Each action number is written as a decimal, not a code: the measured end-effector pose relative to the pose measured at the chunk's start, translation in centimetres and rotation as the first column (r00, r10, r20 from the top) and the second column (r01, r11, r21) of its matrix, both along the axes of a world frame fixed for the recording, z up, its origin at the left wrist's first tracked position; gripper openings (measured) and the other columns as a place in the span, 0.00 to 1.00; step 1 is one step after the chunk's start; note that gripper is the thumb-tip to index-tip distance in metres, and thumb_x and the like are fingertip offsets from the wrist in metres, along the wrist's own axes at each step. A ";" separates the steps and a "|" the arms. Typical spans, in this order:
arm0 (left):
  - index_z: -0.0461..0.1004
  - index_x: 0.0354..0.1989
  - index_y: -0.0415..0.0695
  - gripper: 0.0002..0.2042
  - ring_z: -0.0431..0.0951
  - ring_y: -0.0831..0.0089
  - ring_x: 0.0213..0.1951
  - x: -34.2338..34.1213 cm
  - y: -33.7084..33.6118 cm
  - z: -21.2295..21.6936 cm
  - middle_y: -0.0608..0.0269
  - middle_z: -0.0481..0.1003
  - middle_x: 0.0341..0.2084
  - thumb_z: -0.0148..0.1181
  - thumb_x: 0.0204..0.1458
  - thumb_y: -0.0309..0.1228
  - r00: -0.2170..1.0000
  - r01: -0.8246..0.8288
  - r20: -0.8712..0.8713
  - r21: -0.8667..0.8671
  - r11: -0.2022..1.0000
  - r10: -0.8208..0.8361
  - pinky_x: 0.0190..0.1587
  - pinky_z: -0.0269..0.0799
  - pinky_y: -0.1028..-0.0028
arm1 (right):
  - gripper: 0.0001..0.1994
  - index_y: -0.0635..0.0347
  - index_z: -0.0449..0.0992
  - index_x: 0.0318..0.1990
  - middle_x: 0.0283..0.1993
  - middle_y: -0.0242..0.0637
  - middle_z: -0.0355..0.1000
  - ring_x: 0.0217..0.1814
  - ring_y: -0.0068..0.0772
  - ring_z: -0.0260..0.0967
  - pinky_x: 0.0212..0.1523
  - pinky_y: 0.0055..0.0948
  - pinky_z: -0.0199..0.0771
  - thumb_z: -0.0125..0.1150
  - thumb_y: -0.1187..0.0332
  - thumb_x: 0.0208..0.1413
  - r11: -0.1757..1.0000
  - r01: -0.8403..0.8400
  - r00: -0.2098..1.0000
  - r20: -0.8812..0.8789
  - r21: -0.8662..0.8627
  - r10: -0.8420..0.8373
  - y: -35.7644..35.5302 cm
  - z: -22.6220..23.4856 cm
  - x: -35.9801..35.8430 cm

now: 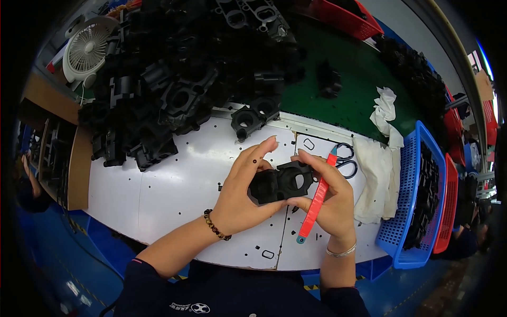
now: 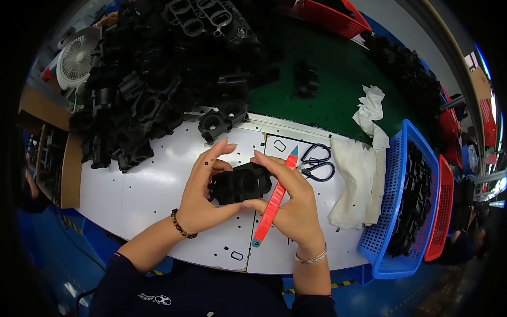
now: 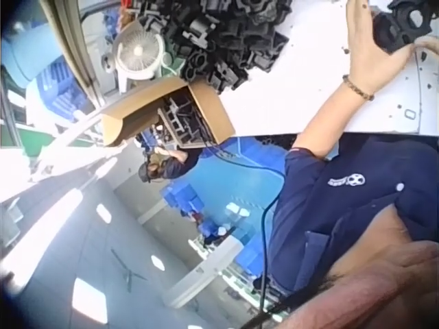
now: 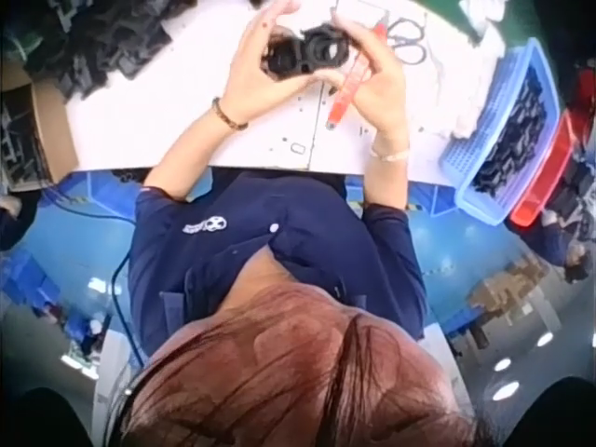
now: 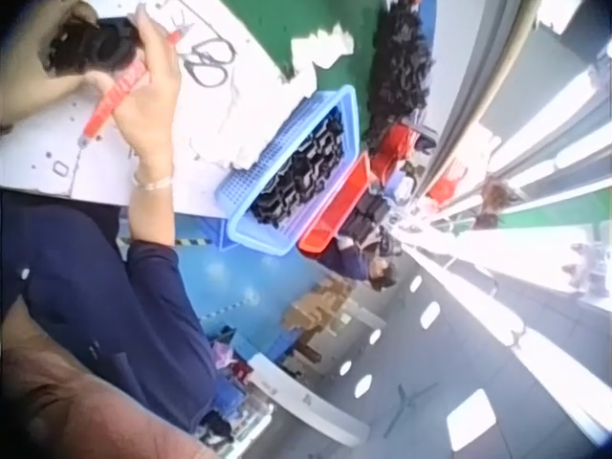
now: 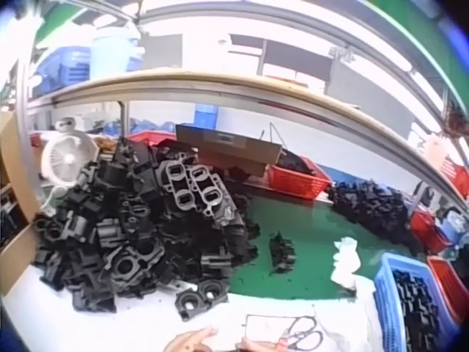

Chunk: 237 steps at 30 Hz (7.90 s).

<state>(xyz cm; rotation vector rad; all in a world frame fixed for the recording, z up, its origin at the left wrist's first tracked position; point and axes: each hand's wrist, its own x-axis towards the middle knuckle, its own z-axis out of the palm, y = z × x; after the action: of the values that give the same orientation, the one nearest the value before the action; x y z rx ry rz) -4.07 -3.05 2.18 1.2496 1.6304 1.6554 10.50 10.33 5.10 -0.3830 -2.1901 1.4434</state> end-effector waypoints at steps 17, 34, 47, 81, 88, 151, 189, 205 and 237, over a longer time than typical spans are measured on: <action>0.72 0.54 0.42 0.30 0.74 0.71 0.52 -0.5 0.1 -0.5 0.61 0.70 0.50 0.74 0.38 0.21 0.974 -0.044 0.226 0.067 0.997 0.028 0.55 0.73 0.72 | 0.33 0.65 0.71 0.52 0.55 0.44 0.71 0.63 0.40 0.66 0.64 0.35 0.65 0.76 0.83 0.32 0.975 -0.034 0.979 -0.202 -0.222 -0.012 0.8 -0.5 -0.2; 0.59 0.64 0.40 0.23 0.75 0.76 0.20 -1.2 -0.7 -0.3 0.59 0.74 0.22 0.43 0.67 0.41 0.738 0.166 0.652 0.075 0.983 -0.174 0.22 0.73 0.79 | 0.15 0.61 0.70 0.29 0.17 0.31 0.67 0.06 0.21 0.60 0.05 0.17 0.51 0.52 0.60 0.65 0.786 0.358 0.933 0.225 -0.504 -0.281 0.6 -0.6 -0.3; 0.61 0.62 0.41 0.20 0.70 0.80 0.14 -0.9 0.5 -0.5 0.62 0.74 0.18 0.44 0.66 0.39 0.685 0.171 0.717 0.014 0.985 -0.129 0.17 0.66 0.81 | 0.12 0.66 0.76 0.38 0.24 0.31 0.72 0.12 0.11 0.55 0.12 0.12 0.53 0.50 0.66 0.66 0.829 0.286 0.958 0.158 -0.481 -0.239 0.7 -0.3 0.9; 0.67 0.50 0.42 0.10 0.63 0.89 0.17 1.4 0.6 -3.2 0.72 0.67 0.20 0.49 0.64 0.33 0.900 -0.078 0.417 -0.133 0.988 0.127 0.18 0.56 0.88 | 0.06 0.66 0.69 0.36 0.22 0.40 0.72 0.14 0.27 0.70 0.14 0.26 0.68 0.56 0.72 0.62 -0.020 0.912 -0.045 0.052 0.410 -0.998 8.2 6.2 38.8; 0.67 0.54 0.40 0.13 0.69 0.82 0.22 0.4 0.0 -3.5 0.64 0.73 0.26 0.52 0.63 0.28 0.874 0.054 0.486 -0.109 0.993 0.006 0.23 0.67 0.82 | 0.05 0.67 0.68 0.34 0.24 0.40 0.73 0.19 0.30 0.75 0.18 0.26 0.76 0.56 0.74 0.60 -0.025 0.946 -0.033 0.021 0.324 -0.999 7.7 6.4 38.2; 0.54 0.66 0.41 0.33 0.68 0.70 0.54 -1.1 -0.8 -0.1 0.57 0.63 0.55 0.60 0.57 0.43 0.824 0.146 0.540 0.092 0.985 -0.172 0.54 0.70 0.70 | 0.16 0.58 0.58 0.24 0.45 0.48 0.77 0.33 0.19 0.71 0.36 0.18 0.70 0.63 0.82 0.48 0.968 0.251 0.968 -0.019 -0.006 -0.251 -0.1 1.1 -4.2; 0.58 0.63 0.43 0.19 0.74 0.69 0.52 -0.8 -0.4 -1.1 0.54 0.70 0.51 0.37 0.67 0.36 0.454 0.200 0.869 0.114 0.973 -0.195 0.53 0.74 0.68 | 0.09 0.64 0.73 0.35 0.47 0.45 0.78 0.49 0.37 0.72 0.51 0.31 0.72 0.65 0.83 0.47 0.997 -0.003 0.999 -0.042 0.073 0.006 -3.3 1.2 -1.0; 0.59 0.63 0.44 0.18 0.74 0.70 0.50 -0.6 -0.3 -1.6 0.56 0.71 0.51 0.39 0.67 0.34 0.497 0.220 0.851 0.065 0.973 -0.169 0.51 0.74 0.69 | 0.09 0.65 0.72 0.36 0.47 0.48 0.77 0.46 0.39 0.74 0.47 0.31 0.73 0.61 0.84 0.49 0.940 0.070 0.995 -0.097 0.335 -0.040 -3.3 0.7 -1.1; 0.78 0.45 0.44 0.17 0.76 0.62 0.41 -0.9 -0.3 0.6 0.59 0.77 0.37 0.67 0.44 0.27 0.962 0.043 -0.271 0.006 0.999 -0.040 0.46 0.72 0.70 | 0.07 0.62 0.72 0.29 0.26 0.38 0.64 0.28 0.40 0.64 0.29 0.35 0.66 0.65 0.78 0.43 0.763 0.051 0.990 0.068 0.645 -0.124 -0.6 0.4 -0.4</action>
<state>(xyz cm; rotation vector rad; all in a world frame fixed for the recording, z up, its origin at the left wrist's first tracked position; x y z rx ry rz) -4.94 -3.39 2.83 1.5624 1.7394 1.5229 10.07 9.78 5.50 -0.3088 -2.5434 0.5501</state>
